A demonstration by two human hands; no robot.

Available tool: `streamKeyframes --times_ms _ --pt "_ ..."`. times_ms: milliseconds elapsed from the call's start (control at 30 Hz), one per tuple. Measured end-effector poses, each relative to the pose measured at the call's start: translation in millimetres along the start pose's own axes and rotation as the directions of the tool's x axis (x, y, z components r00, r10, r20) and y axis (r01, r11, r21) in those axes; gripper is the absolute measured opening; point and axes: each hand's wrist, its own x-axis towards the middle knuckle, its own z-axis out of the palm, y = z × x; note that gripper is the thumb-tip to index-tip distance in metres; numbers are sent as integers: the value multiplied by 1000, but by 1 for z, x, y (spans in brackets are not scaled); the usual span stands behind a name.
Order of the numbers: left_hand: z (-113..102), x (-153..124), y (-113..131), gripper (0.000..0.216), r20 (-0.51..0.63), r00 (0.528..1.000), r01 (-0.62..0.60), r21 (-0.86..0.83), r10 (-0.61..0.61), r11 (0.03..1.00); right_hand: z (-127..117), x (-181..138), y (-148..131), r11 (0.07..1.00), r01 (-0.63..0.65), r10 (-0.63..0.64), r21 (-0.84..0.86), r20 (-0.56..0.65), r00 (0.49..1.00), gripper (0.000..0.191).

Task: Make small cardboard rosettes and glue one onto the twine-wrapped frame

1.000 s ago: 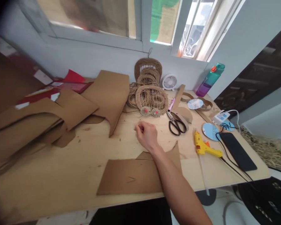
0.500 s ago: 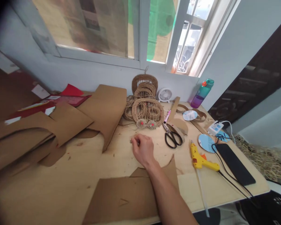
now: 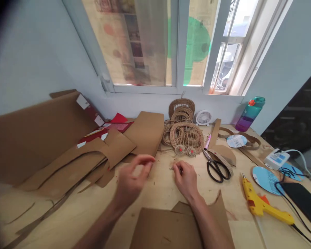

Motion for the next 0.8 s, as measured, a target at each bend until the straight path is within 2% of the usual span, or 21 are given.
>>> streamKeyframes --times_ms 100,167,267,367,567,700,800 --pt "23 -5 -13 15 136 990 44 -46 -38 998 -1 0 1 1000 -2 2 7 7 1000 31" --pt "38 -8 -23 18 168 983 88 -50 -78 995 -1 0 2 1000 -3 3 15 15 1000 32" --pt "51 -8 -30 22 248 967 66 -18 -59 998 -1 0 4 999 2 -4 35 44 999 31" --pt "57 -6 -29 22 299 952 77 -43 -61 996 0 1 6 998 13 -18 65 75 997 30" --pt "68 -8 -36 23 340 929 215 -173 -147 961 -1 2 4 989 7 -22 145 104 994 30" --pt "69 -10 -43 23 355 923 229 -203 -146 952 -2 0 -1 971 -32 -1 237 137 991 29" --pt "64 -10 -43 21 370 921 223 -240 -123 945 -1 -2 -4 973 -6 -26 232 135 990 27"
